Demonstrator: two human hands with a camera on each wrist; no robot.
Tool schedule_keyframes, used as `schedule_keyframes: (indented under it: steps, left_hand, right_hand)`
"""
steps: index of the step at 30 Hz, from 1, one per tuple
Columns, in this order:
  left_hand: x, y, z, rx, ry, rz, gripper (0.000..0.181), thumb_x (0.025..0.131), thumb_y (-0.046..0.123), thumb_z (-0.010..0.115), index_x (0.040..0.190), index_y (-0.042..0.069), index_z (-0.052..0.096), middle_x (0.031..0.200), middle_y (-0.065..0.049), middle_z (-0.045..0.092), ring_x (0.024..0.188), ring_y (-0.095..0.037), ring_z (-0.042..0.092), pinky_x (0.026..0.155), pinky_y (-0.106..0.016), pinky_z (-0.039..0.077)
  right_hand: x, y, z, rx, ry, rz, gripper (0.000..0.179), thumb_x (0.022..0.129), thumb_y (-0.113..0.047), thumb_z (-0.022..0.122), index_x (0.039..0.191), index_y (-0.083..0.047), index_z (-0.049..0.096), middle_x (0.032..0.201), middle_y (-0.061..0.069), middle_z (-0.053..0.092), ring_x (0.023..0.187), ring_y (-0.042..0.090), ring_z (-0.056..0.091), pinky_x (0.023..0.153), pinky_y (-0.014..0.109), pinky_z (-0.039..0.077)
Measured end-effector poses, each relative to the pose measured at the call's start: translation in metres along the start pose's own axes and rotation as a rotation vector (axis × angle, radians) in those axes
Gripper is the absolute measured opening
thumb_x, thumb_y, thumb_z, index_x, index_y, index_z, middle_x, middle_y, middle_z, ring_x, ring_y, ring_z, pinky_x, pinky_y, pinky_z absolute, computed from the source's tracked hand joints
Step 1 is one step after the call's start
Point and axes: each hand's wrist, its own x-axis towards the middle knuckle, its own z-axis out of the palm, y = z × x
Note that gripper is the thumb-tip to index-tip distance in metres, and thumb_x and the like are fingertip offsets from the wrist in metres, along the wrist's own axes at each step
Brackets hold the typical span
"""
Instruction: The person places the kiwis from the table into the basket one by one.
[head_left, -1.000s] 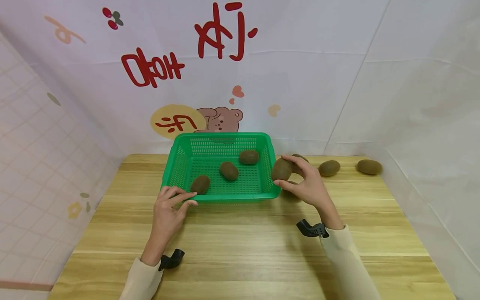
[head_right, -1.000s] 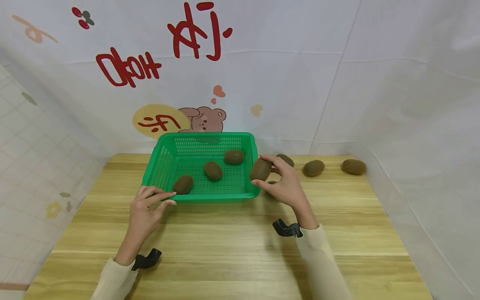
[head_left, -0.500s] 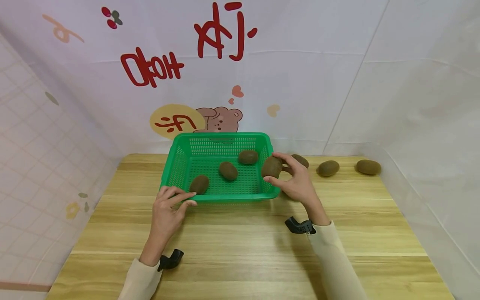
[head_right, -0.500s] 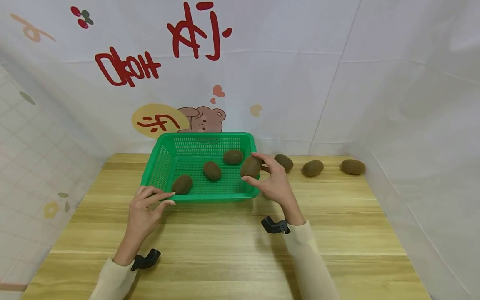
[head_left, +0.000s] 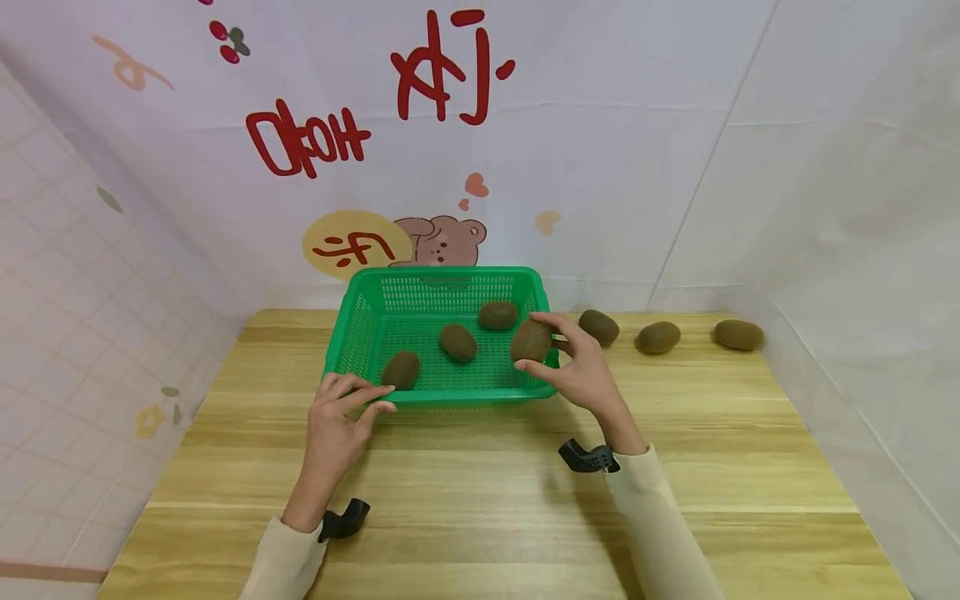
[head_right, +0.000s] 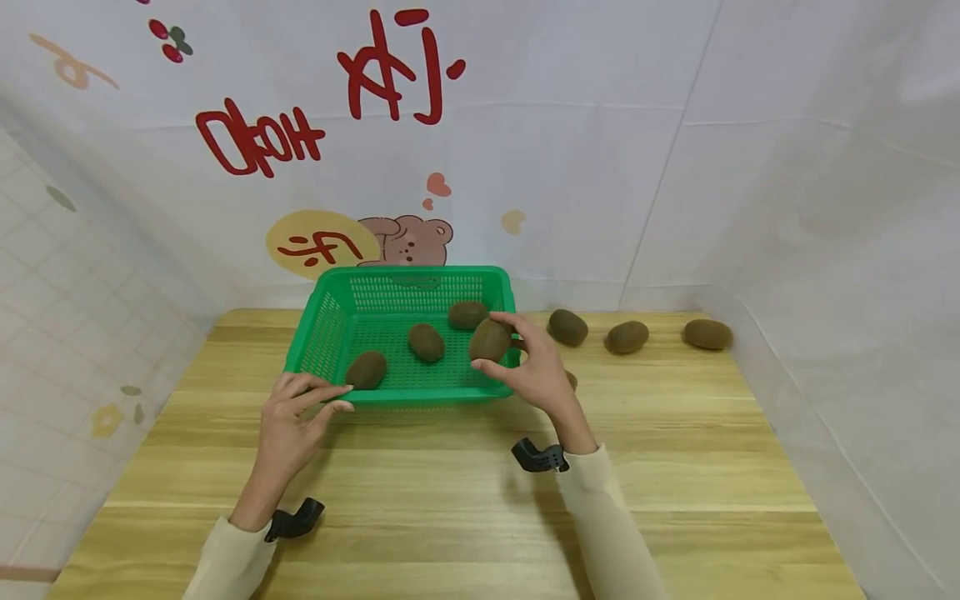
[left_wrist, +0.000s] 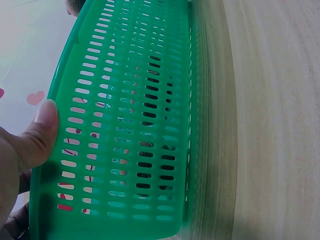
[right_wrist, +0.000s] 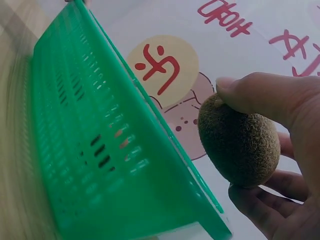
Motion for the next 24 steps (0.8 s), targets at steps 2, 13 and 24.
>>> schedule_keyframes:
  steps: [2,13,24]
  left_hand:
    - [-0.001,-0.001,0.001,0.002,0.007,0.009,0.03,0.066,0.006,0.092,0.095,0.009,0.084,0.086,-0.007,0.07,0.084,-0.023,0.052,0.078,-0.028,0.041]
    - [-0.001,-0.001,0.003,-0.005,0.036,0.037,0.032,0.064,0.003,0.092,0.095,0.009,0.085,0.084,-0.006,0.07,0.083,-0.024,0.051,0.077,-0.029,0.041]
    - [-0.001,-0.002,0.005,0.0,0.034,0.031,0.031,0.064,0.002,0.092,0.094,0.007,0.084,0.085,-0.007,0.07,0.083,-0.024,0.051,0.077,-0.03,0.041]
  right_hand:
    - [0.0,0.0,0.003,-0.001,-0.008,0.001,0.068,0.083,-0.021,0.088,0.144,-0.021,0.057,0.142,0.003,0.061,0.123,0.023,0.059,0.104,0.048,0.053]
    - [-0.001,-0.004,-0.005,-0.062,-0.008,-0.016,0.074,0.085,-0.023,0.087,0.151,-0.022,0.052,0.155,0.002,0.053,0.145,0.024,0.047,0.116,0.053,0.042]
    - [-0.005,0.002,-0.03,-0.186,-0.06,0.042,0.089,0.083,-0.034,0.088,0.158,-0.025,0.04,0.168,-0.003,0.031,0.153,0.027,0.033,0.12,0.054,0.035]
